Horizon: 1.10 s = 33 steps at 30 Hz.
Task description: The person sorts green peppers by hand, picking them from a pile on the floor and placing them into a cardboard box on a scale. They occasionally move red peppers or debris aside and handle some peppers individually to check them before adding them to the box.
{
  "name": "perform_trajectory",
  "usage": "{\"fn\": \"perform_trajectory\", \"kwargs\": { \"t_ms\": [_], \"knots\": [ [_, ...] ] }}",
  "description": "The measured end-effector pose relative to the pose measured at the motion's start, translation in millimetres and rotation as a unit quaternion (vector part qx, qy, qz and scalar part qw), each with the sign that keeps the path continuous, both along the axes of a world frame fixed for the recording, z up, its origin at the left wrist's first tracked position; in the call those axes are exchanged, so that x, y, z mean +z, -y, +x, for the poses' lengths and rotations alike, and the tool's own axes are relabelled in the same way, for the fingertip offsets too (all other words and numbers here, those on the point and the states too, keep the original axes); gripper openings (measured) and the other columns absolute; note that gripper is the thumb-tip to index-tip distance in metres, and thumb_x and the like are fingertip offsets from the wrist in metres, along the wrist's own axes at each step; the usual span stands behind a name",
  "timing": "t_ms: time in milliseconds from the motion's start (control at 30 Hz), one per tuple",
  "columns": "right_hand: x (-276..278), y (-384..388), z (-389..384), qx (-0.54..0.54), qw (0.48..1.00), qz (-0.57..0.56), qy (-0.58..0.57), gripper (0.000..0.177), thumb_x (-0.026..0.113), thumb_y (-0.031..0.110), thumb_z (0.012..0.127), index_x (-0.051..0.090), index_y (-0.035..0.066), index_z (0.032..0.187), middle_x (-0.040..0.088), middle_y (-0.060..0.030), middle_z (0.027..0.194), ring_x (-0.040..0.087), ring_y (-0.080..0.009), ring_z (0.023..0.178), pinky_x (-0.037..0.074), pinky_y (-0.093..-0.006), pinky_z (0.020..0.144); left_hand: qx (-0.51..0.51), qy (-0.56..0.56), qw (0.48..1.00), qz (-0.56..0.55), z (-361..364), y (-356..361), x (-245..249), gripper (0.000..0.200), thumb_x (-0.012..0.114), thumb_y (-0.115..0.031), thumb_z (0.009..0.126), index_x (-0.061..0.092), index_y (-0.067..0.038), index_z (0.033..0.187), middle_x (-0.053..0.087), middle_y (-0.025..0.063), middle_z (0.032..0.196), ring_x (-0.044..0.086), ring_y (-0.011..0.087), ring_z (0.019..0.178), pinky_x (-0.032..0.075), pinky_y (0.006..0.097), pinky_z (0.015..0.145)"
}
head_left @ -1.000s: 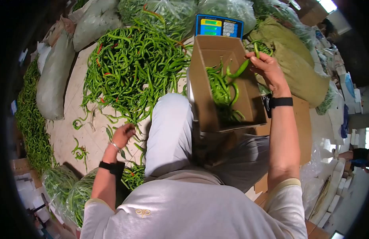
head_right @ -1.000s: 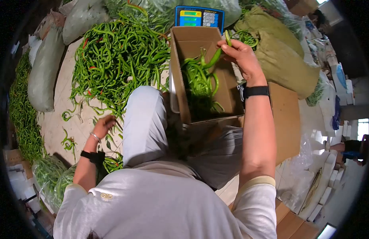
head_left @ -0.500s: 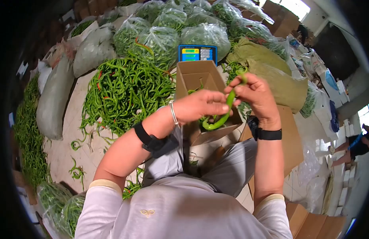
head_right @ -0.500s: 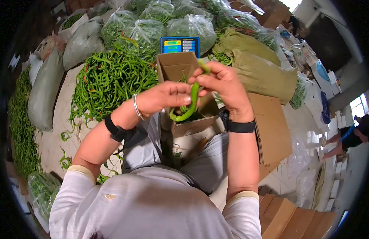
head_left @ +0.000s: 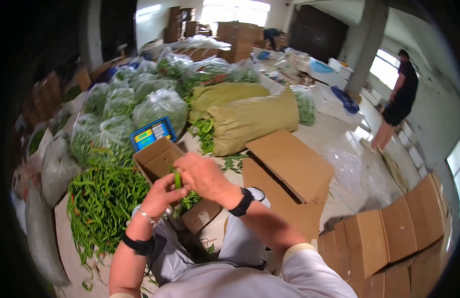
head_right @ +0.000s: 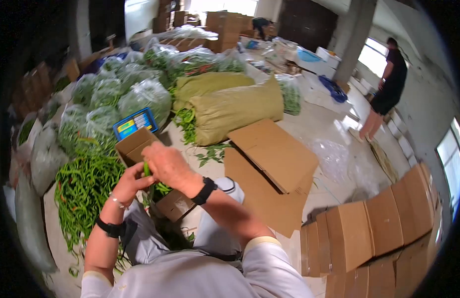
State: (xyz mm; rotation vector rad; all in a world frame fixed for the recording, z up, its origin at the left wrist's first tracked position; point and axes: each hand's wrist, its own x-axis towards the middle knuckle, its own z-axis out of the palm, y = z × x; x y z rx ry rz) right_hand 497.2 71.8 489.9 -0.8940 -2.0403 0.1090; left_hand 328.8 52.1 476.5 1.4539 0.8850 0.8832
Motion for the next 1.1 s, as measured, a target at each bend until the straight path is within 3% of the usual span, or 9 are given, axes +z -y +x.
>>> {"fn": "perform_trajectory", "kwargs": {
  "t_ms": [67, 200, 433, 467, 633, 733, 800, 933, 1100],
  "knots": [
    [1.4, 3.3, 7.0, 0.04, 0.999, 0.01, -0.026, 0.016, 0.055, 0.012, 0.079, 0.059, 0.004, 0.092, 0.057, -0.0144, 0.082, 0.057, -0.0325, 0.078, 0.046, -0.0402, 0.066, -0.117, 0.104, 0.982, -0.107, -1.4, 3.8, 10.0, 0.03, 0.059, -0.027, 0.085, 0.056, -0.005, 0.105, 0.062, 0.003, 0.091, 0.059, 0.0112, 0.079, 0.044, 0.0211, 0.056],
    [5.7, 10.4, 13.9, 0.099, 0.993, -0.047, -0.034, 0.015, 0.055, 0.013, 0.079, 0.061, 0.004, 0.089, 0.058, -0.0152, 0.082, 0.057, -0.033, 0.078, 0.046, -0.0398, 0.067, -0.144, 0.032, 0.984, -0.099, -4.5, 2.6, 16.2, 0.027, 0.056, -0.025, 0.088, 0.056, -0.005, 0.107, 0.065, 0.0049, 0.086, 0.062, 0.0111, 0.075, 0.044, 0.019, 0.056],
    [-6.8, 13.3, 8.0, -0.017, 0.998, -0.053, -0.031, 0.018, 0.058, 0.017, 0.079, 0.062, 0.002, 0.088, 0.063, -0.0168, 0.083, 0.061, -0.0335, 0.077, 0.049, -0.0373, 0.067, 0.009, 0.036, 0.999, -0.011, 8.2, 2.3, -12.0, 0.013, 0.057, -0.016, 0.086, 0.058, -0.004, 0.091, 0.06, -0.0003, 0.074, 0.056, 0.0062, 0.066, 0.044, 0.0209, 0.057],
    [-5.7, 13.6, 6.7, -0.009, 0.999, 0.05, 0.012, 0.013, 0.054, 0.013, 0.08, 0.059, 0.003, 0.087, 0.06, -0.0147, 0.077, 0.058, -0.034, 0.073, 0.047, -0.0415, 0.064, 0.007, 0.003, 1.0, 0.019, 4.0, 1.3, -12.0, 0.012, 0.057, -0.015, 0.086, 0.058, -0.004, 0.09, 0.06, 0.0001, 0.074, 0.056, 0.0062, 0.066, 0.044, 0.0211, 0.059],
    [-8.7, 16.2, -2.6, -0.034, 0.989, -0.091, -0.109, 0.014, 0.055, 0.012, 0.081, 0.061, 0.001, 0.088, 0.061, -0.0147, 0.077, 0.06, -0.0307, 0.068, 0.047, -0.0357, 0.062, 0.069, 0.026, 0.997, 0.035, 4.6, -4.0, -31.4, 0.011, 0.06, -0.012, 0.085, 0.056, -0.001, 0.087, 0.059, 0.0006, 0.074, 0.058, 0.007, 0.069, 0.044, 0.0208, 0.058],
    [-5.2, 18.6, 0.1, -0.013, 0.913, -0.268, -0.309, 0.013, 0.059, 0.014, 0.084, 0.062, 0.002, 0.087, 0.06, -0.0057, 0.069, 0.056, -0.0096, 0.055, 0.044, -0.0223, 0.049, 0.102, 0.103, 0.989, 0.028, 0.1, -9.3, -44.6, 0.011, 0.063, -0.009, 0.083, 0.056, -0.002, 0.087, 0.058, -0.0007, 0.072, 0.056, 0.0048, 0.069, 0.043, 0.0205, 0.058],
    [-2.5, 11.7, 15.0, -0.005, 0.89, -0.271, -0.368, 0.014, 0.058, 0.016, 0.087, 0.06, 0.002, 0.088, 0.058, -0.0022, 0.068, 0.053, -0.0048, 0.054, 0.041, -0.0173, 0.047, 0.163, -0.079, 0.976, 0.124, -7.6, -8.4, -43.2, 0.011, 0.064, -0.01, 0.082, 0.057, -0.003, 0.087, 0.058, -0.0023, 0.072, 0.053, 0.0029, 0.069, 0.043, 0.0201, 0.06],
    [-2.5, 6.9, 36.9, 0.026, 0.884, -0.357, -0.302, 0.017, 0.057, 0.015, 0.088, 0.059, 0.001, 0.095, 0.06, -0.0036, 0.076, 0.056, -0.007, 0.063, 0.044, -0.0193, 0.054, 0.157, -0.074, 0.963, 0.204, -2.5, -1.8, -37.8, 0.016, 0.067, -0.012, 0.08, 0.056, -0.001, 0.085, 0.055, -0.0035, 0.068, 0.047, 0.0027, 0.064, 0.04, 0.0238, 0.054],
    [-11.0, 22.6, 19.1, 0.089, 0.914, -0.321, -0.231, 0.024, 0.064, 0.015, 0.081, 0.06, 0.002, 0.101, 0.059, -0.0025, 0.079, 0.053, -0.0061, 0.065, 0.042, -0.0184, 0.058, 0.121, -0.21, 0.915, 0.321, 13.5, 4.3, -25.1, 0.023, 0.07, -0.02, 0.075, 0.056, -0.006, 0.087, 0.054, 0.0156, 0.069, 0.046, 0.0361, 0.059, 0.041, 0.0358, 0.052]
  ]
}}
